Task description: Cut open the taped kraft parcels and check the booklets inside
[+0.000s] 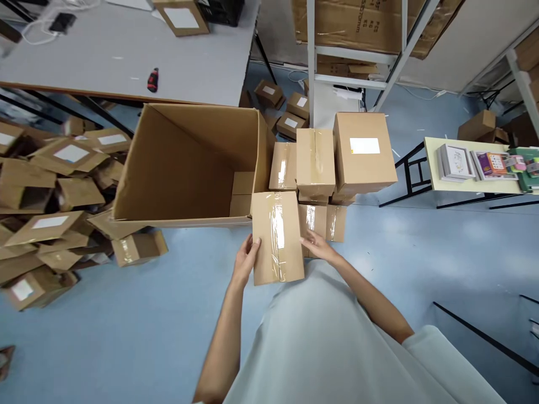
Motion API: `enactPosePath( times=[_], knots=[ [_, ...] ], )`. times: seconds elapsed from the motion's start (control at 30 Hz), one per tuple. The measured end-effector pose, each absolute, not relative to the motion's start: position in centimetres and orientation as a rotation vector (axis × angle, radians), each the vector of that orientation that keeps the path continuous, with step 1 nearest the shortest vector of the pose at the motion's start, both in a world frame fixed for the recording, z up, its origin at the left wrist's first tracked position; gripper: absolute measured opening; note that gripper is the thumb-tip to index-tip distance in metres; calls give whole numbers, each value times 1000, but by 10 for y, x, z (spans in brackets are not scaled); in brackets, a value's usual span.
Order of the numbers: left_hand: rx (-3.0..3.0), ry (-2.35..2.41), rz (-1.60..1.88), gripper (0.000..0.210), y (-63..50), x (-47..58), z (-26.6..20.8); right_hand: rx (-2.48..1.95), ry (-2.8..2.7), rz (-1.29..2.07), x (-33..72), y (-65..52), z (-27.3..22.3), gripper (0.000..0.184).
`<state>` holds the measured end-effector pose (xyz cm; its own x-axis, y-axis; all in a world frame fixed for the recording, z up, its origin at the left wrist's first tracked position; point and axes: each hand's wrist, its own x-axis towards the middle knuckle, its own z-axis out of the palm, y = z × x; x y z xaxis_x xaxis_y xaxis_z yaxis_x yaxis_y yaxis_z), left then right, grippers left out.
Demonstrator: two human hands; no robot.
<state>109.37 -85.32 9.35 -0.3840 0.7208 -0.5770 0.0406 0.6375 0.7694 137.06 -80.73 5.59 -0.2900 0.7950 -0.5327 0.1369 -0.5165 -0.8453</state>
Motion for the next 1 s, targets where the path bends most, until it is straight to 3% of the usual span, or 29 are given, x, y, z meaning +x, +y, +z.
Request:
enactPosePath(
  times=[0.27,0.43,0.57,0.7,0.87,1.0],
  knots=[
    [716,1795,974,83,-825,1088,94,-1642,-1054,1746,1421,-772,77,105],
    [702,1669,962,76,-824,1092,99,-1613,-1101,1866,1407,-775,75,107],
    [522,1649,887,74,-845,1101,100,-1437,-1162,2085,1373,-798,70,99],
    [477,1647,860,86,-870,1125,109,-1294,-1242,2089,1356,-811,79,91],
    [513,1655,916,100,-903,1146,153,-1338,-1513,1991,1370,-830,122,85],
    [526,1703,961,99,-945,1147,210,-1268,-1620,2015,1385,-862,172,83]
  ],
)
